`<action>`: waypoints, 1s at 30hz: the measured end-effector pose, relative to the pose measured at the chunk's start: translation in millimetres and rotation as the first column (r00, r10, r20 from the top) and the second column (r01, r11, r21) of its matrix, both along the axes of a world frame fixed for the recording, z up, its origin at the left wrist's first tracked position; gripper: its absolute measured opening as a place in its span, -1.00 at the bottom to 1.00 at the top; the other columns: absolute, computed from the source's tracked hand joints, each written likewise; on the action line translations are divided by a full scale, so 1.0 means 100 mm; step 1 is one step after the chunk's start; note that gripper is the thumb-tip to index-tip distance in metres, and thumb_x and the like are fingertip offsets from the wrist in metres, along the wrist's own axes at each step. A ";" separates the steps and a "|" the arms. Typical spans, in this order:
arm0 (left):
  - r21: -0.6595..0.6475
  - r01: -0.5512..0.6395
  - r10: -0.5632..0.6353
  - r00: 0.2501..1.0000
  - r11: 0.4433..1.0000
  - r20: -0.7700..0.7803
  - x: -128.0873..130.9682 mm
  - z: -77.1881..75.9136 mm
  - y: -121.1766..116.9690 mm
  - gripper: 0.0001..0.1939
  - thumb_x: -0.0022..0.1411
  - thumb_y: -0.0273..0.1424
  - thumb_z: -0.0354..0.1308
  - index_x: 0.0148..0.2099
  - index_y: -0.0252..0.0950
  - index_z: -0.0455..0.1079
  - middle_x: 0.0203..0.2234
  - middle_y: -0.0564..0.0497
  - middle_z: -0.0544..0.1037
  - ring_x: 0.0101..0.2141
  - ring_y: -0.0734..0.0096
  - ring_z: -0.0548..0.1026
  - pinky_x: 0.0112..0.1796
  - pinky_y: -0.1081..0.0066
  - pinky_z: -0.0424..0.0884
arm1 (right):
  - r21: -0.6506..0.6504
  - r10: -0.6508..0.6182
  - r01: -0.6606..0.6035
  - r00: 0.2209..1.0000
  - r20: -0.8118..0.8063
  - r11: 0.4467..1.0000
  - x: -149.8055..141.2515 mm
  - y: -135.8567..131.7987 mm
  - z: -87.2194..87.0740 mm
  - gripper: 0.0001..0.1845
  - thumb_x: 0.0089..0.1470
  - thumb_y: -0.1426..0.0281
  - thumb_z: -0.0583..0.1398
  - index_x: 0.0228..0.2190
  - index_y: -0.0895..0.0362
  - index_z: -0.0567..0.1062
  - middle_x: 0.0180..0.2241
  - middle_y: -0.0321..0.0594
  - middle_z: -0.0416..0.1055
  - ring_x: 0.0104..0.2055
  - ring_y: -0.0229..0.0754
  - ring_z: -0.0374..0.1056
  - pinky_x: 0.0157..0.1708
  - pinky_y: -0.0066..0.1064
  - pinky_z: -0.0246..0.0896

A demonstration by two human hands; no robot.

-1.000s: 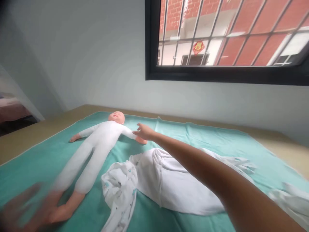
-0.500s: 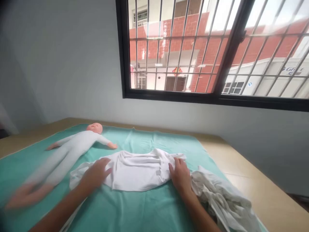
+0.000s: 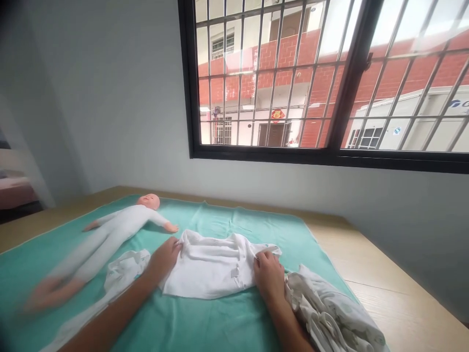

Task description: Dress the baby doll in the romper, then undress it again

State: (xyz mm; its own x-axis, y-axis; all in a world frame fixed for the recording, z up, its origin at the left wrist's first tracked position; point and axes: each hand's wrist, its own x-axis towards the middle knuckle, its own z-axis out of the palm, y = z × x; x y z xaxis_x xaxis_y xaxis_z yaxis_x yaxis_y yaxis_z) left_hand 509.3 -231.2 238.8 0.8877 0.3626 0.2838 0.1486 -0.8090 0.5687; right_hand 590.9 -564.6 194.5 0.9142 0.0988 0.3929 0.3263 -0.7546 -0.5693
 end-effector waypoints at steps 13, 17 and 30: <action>-0.564 0.302 -0.084 0.922 0.769 0.379 -0.95 1.04 -0.52 -0.65 0.28 -0.07 0.03 -0.11 -0.24 0.34 -0.28 0.01 0.52 -0.27 0.29 0.48 -0.25 0.36 0.43 | 0.977 0.878 -0.155 0.475 -0.059 0.150 -1.17 1.42 1.07 -0.79 0.05 0.26 0.27 -0.30 0.13 0.49 -0.39 -0.29 0.42 -0.36 -0.25 0.32 -0.34 -0.44 0.20; -0.333 0.143 0.031 0.884 0.932 0.467 -1.38 1.41 -0.31 -0.63 0.29 -0.12 0.03 0.05 -0.17 0.32 -0.15 -0.03 0.52 -0.18 0.24 0.49 -0.21 0.34 0.45 | 0.984 0.960 -0.174 0.269 0.076 -0.029 -1.47 2.05 1.51 -0.69 0.00 0.43 0.25 -0.15 0.11 0.50 -0.32 -0.26 0.49 -0.28 -0.17 0.39 -0.19 -0.33 0.26; 0.535 -0.020 -0.077 0.984 0.844 0.159 -1.85 -0.44 1.15 -0.65 0.29 -0.31 -0.07 0.01 -0.23 0.43 -0.11 -0.10 0.62 -0.12 0.13 0.59 -0.19 0.22 0.53 | 0.594 0.719 -0.478 0.641 -0.268 0.647 -1.62 2.38 0.37 -0.47 -0.11 0.55 0.15 -0.05 -0.01 0.39 0.02 -0.22 0.35 0.10 -0.06 0.26 0.01 -0.22 0.22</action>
